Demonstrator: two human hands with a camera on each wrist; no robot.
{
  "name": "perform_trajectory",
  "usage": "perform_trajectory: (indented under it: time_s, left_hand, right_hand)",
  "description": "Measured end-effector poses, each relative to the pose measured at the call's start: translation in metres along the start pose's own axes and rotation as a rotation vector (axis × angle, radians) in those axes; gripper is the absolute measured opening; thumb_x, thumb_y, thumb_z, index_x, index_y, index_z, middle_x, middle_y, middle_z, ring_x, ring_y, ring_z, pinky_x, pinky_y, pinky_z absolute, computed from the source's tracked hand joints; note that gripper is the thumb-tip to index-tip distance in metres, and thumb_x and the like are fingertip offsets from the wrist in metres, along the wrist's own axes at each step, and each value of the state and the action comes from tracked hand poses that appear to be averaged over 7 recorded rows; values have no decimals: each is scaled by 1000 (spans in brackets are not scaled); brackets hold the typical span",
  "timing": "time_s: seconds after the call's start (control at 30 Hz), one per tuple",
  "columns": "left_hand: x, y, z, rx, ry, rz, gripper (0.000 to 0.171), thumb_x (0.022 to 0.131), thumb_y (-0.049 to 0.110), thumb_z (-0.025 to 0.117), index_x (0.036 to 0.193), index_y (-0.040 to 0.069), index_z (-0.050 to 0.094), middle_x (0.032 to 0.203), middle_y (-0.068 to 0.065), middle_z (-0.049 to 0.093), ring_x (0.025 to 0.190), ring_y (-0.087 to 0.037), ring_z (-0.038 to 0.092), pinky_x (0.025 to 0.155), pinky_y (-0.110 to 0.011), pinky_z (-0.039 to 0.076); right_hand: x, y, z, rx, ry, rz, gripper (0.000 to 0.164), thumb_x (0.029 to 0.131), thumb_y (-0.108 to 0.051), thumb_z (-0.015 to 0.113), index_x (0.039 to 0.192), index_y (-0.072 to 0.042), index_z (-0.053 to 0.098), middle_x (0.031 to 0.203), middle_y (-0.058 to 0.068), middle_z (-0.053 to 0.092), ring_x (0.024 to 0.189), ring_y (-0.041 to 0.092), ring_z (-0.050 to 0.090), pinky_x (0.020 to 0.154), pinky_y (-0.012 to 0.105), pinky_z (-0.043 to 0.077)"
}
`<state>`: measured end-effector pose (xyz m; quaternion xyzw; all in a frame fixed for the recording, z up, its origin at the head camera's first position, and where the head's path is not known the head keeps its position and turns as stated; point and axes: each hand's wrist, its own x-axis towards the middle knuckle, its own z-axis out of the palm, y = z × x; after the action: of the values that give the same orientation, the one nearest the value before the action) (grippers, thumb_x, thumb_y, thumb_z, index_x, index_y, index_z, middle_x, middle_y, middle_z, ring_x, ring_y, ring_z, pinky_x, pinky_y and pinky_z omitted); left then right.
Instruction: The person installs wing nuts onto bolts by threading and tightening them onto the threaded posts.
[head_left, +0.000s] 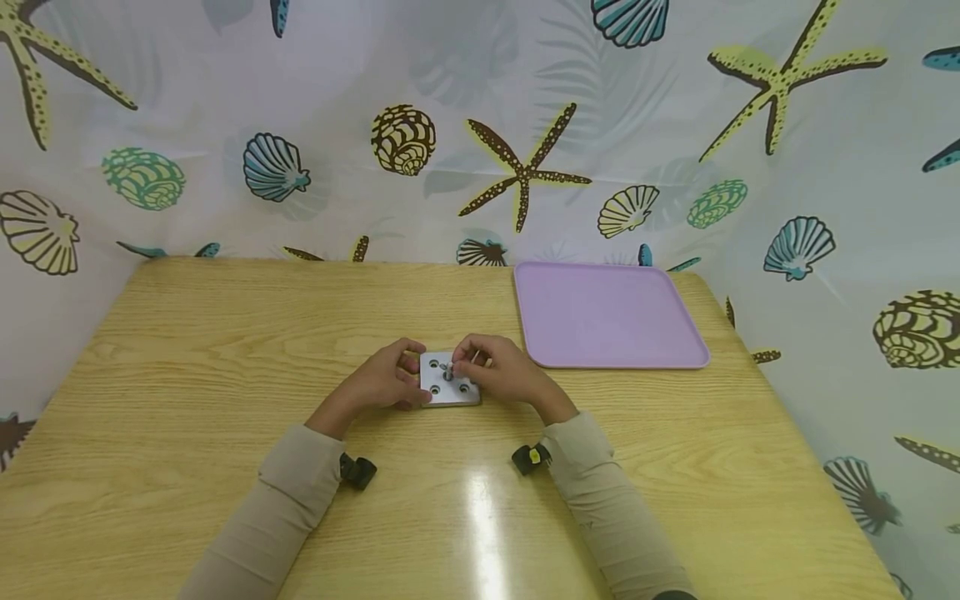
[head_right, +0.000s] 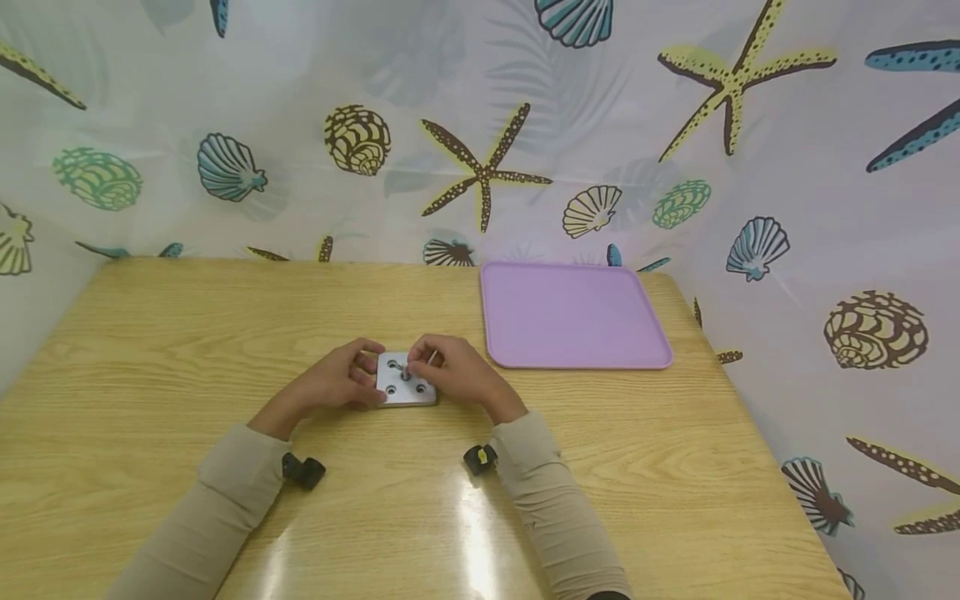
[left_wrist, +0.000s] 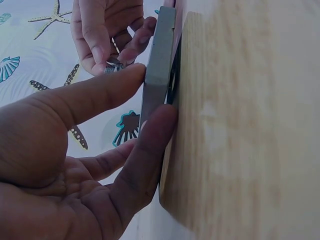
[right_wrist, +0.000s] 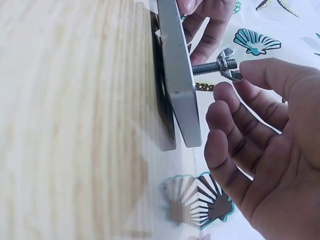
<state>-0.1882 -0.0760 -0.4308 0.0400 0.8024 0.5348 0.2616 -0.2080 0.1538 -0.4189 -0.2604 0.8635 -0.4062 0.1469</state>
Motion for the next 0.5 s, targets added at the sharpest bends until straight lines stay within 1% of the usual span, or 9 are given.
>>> perform_trajectory:
  time_s: [0.23, 0.5]
  left_hand:
    - [-1, 0, 1, 4, -2, 13, 79, 81, 2, 81, 147, 7, 38, 122, -14, 49, 101, -23, 59, 72, -31, 61]
    - [0, -2, 0, -4, -2, 4, 80, 80, 4, 82, 147, 8, 38, 124, -15, 49, 103, -24, 59, 74, -31, 60]
  right_hand:
    - [-1, 1, -1, 9, 1, -9, 12, 101, -19, 58, 100, -12, 67, 94, 5, 67, 78, 12, 59, 68, 24, 53]
    - [-2, -2, -1, 12, 11, -16, 13, 101, -17, 56, 103, -10, 67, 96, 6, 67, 80, 13, 59, 70, 24, 53]
